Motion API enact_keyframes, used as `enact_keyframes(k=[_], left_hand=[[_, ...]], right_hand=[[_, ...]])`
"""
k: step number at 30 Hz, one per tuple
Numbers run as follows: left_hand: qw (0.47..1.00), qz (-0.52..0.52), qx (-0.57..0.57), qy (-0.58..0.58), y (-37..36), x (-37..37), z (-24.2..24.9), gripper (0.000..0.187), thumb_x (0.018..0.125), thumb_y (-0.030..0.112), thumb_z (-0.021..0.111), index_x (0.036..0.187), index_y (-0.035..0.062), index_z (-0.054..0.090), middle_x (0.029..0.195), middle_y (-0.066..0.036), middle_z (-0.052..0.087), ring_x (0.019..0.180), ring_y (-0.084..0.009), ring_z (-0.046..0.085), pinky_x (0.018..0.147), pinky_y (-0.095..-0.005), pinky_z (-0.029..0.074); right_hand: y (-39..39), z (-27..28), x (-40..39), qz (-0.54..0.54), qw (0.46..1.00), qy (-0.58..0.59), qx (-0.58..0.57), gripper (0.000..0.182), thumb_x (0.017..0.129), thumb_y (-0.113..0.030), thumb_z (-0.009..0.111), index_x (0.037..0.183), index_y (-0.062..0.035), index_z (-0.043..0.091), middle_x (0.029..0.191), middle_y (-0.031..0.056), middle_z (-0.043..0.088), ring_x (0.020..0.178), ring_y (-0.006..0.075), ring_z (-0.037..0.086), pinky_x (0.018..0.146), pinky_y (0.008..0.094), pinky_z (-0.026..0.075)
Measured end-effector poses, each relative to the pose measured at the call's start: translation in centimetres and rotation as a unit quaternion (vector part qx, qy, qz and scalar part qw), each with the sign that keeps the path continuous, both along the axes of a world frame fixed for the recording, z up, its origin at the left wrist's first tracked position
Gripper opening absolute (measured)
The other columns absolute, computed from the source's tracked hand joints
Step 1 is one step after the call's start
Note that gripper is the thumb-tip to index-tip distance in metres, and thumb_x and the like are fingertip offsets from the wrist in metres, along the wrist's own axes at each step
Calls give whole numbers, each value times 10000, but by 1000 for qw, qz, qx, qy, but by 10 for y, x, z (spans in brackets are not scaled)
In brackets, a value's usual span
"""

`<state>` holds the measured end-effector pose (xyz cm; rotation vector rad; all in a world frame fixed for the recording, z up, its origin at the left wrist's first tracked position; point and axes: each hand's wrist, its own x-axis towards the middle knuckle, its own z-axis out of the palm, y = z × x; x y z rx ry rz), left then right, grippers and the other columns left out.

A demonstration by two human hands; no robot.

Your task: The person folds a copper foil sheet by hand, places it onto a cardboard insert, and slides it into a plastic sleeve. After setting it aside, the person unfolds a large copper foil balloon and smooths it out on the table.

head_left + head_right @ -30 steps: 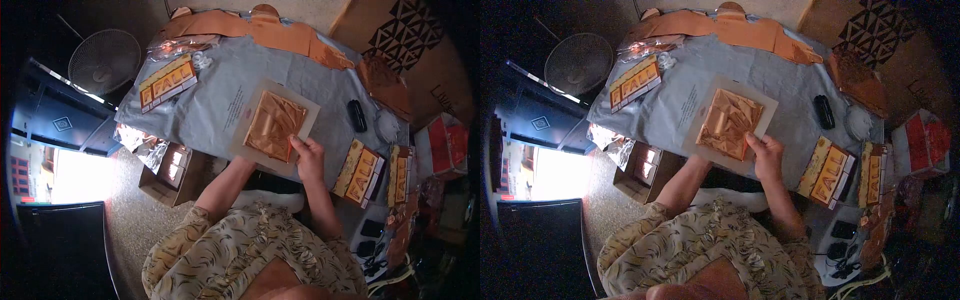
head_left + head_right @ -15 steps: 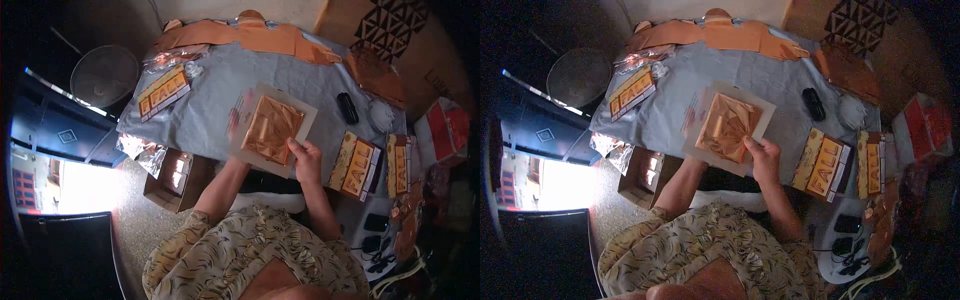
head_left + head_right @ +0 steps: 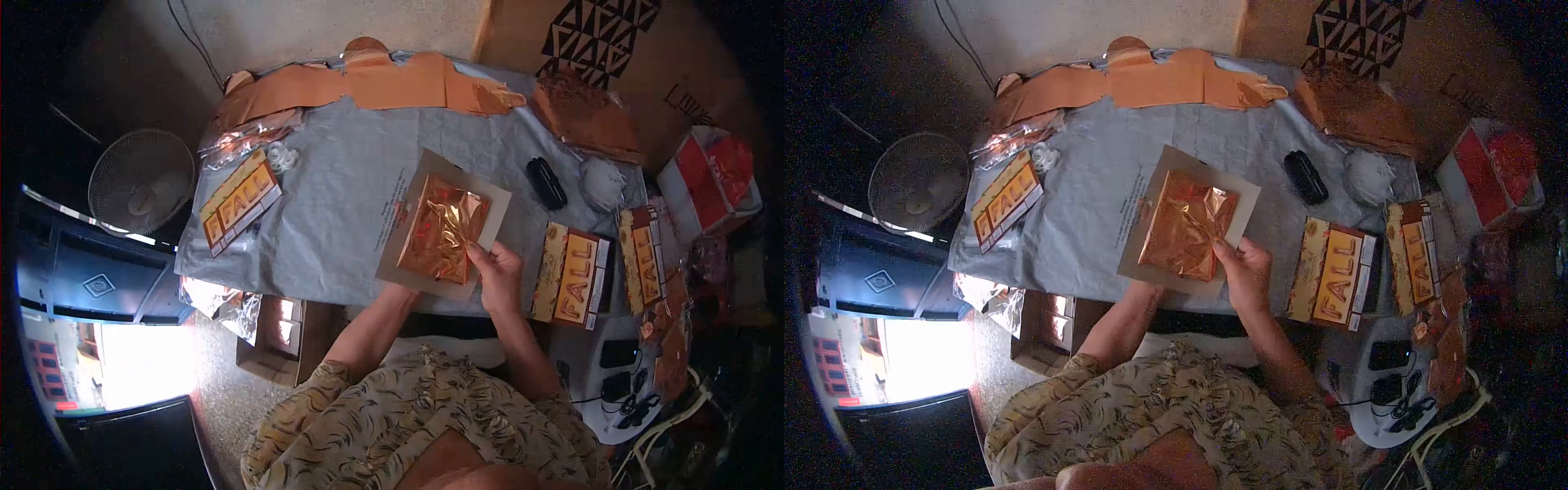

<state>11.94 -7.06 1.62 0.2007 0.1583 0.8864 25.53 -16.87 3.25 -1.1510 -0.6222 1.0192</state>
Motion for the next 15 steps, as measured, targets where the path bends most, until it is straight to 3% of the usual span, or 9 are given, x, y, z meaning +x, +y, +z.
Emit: enact_keyframes(k=[2,6,9,11,15], left_hand=[[997,-1,16,78,3,3,-6,621,1071,536,445,1548,139,429,1512,-90,499,1363,-266,525,1127,-457,475],[998,-24,27,43,7,7,-6,605,1072,521,450,1538,134,444,1503,-92,511,1362,-265,526,1119,-455,484],[999,-22,-3,41,10,15,-23,592,1076,505,448,1536,132,447,1501,-98,515,1359,-269,531,1098,-453,505],[998,-23,48,19,11,14,-29,600,1078,503,436,1552,136,424,1521,-100,497,1370,-275,522,1107,-464,494],[999,-9,13,47,12,11,-26,630,1079,528,398,1571,136,391,1544,-116,475,1392,-298,498,1136,-502,458]], right_hand=[[3,-3,2,-3,1000,-22,8,297,984,-112,706,1212,77,680,1088,80,738,924,111,673,824,288,545],[5,2,7,-1,1000,-19,-13,264,985,-96,698,1192,68,691,1066,66,739,906,107,676,813,278,546],[2,7,12,-7,998,-6,-67,276,966,-131,723,1166,58,702,1025,55,739,858,94,670,746,263,543],[1,8,17,14,989,-31,-141,318,939,-197,759,1139,46,711,992,52,740,812,86,667,681,255,536],[4,13,16,12,988,21,-150,361,912,-238,784,1132,40,715,974,50,738,785,86,667,645,252,529]])
